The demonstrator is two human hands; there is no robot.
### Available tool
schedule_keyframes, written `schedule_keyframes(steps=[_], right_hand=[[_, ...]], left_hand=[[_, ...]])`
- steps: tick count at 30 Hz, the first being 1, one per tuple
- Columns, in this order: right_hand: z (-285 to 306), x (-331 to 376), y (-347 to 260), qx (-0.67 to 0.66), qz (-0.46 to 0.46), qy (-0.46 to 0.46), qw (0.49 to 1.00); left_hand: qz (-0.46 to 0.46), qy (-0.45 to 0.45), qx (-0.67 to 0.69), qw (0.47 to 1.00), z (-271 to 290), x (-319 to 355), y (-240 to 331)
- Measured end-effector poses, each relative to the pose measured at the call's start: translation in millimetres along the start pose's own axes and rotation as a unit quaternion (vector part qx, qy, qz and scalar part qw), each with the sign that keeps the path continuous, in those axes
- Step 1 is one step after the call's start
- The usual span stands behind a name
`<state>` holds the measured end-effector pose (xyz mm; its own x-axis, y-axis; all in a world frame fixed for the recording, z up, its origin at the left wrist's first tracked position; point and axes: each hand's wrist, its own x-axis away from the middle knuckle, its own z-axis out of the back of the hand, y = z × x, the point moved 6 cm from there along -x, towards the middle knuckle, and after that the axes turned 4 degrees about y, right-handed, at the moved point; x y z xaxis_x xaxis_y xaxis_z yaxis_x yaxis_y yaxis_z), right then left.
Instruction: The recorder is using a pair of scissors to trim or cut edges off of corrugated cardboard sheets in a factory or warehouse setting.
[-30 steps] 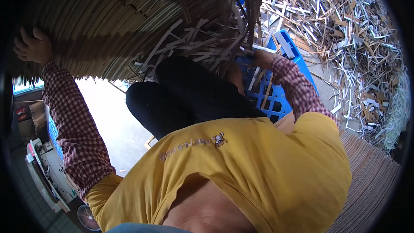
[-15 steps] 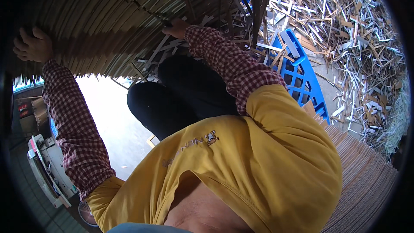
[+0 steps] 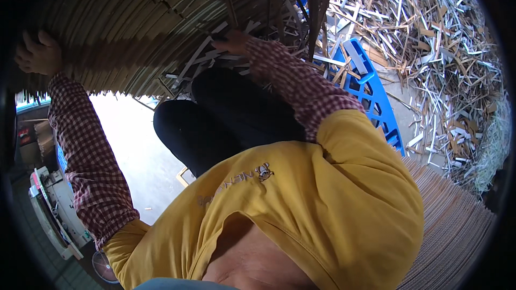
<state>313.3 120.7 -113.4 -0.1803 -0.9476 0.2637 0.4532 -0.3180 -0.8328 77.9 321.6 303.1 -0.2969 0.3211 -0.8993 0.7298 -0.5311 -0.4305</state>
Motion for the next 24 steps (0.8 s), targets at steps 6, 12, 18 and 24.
schedule_keyframes(steps=[6,12,18,24], right_hand=[[-18,-29,-45,-0.134,0.040,0.020,0.990],[-23,5,-24,-0.086,0.087,0.125,0.985],[34,149,215,0.100,-0.070,0.230,0.965],[37,133,51,0.079,0.055,-0.026,0.995]], left_hand=[[-0.002,0.013,0.010,1.000,13,-3,5],[-0.024,-0.005,-0.014,1.000,13,-4,-1],[-0.003,-0.001,-0.008,1.000,1,-2,2],[0.005,0.031,0.006,0.999,6,-2,-4]])
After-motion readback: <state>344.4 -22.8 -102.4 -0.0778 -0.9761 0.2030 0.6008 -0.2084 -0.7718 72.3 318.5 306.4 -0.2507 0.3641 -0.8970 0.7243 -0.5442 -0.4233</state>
